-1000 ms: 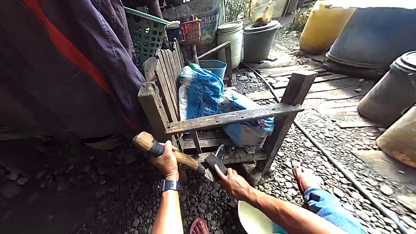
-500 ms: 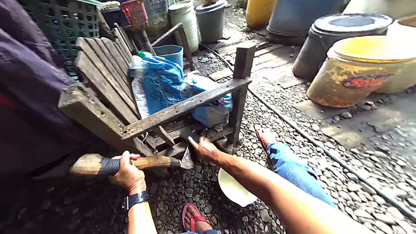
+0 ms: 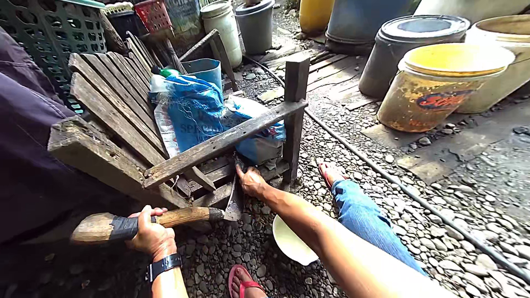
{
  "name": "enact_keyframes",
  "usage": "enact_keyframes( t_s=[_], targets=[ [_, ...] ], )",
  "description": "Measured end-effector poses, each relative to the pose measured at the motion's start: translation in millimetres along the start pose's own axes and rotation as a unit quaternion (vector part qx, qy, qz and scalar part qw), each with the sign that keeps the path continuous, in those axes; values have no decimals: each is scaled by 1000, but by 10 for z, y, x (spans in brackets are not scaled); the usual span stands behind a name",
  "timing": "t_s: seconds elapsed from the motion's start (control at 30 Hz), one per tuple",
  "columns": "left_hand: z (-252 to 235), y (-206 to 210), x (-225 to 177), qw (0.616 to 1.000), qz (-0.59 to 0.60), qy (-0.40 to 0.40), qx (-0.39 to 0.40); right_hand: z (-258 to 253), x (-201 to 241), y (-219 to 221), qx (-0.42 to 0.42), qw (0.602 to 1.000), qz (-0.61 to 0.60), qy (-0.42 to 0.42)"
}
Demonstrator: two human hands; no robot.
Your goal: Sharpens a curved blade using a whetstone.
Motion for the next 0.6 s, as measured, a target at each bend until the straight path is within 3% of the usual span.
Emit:
enact_keyframes(
  t_s=[0.17, 0.37, 0.5, 0.6],
  targets=[
    [-82, -50, 113, 999, 1, -27, -25, 451, -176, 440, 51, 989, 65, -123],
    [10, 53, -34, 1000, 13, 15, 10, -14, 14, -95, 15, 999, 28, -26],
    [-49, -48, -70, 1000, -1, 10, 9, 301, -204, 230, 24, 995, 65, -78],
    [-39, -67, -84, 1000, -1, 5, 3, 312, -238, 210, 33, 994, 70, -76]
  ],
)
Point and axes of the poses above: each hand's wrist, its own z-axis away from the middle knuckle, its own y-axis out of the palm, x = y × z, the point moved 3 cm from there along -z, towards the middle knuckle, and after that the axes turned 2 degrees about -z, right-handed, at the moved point
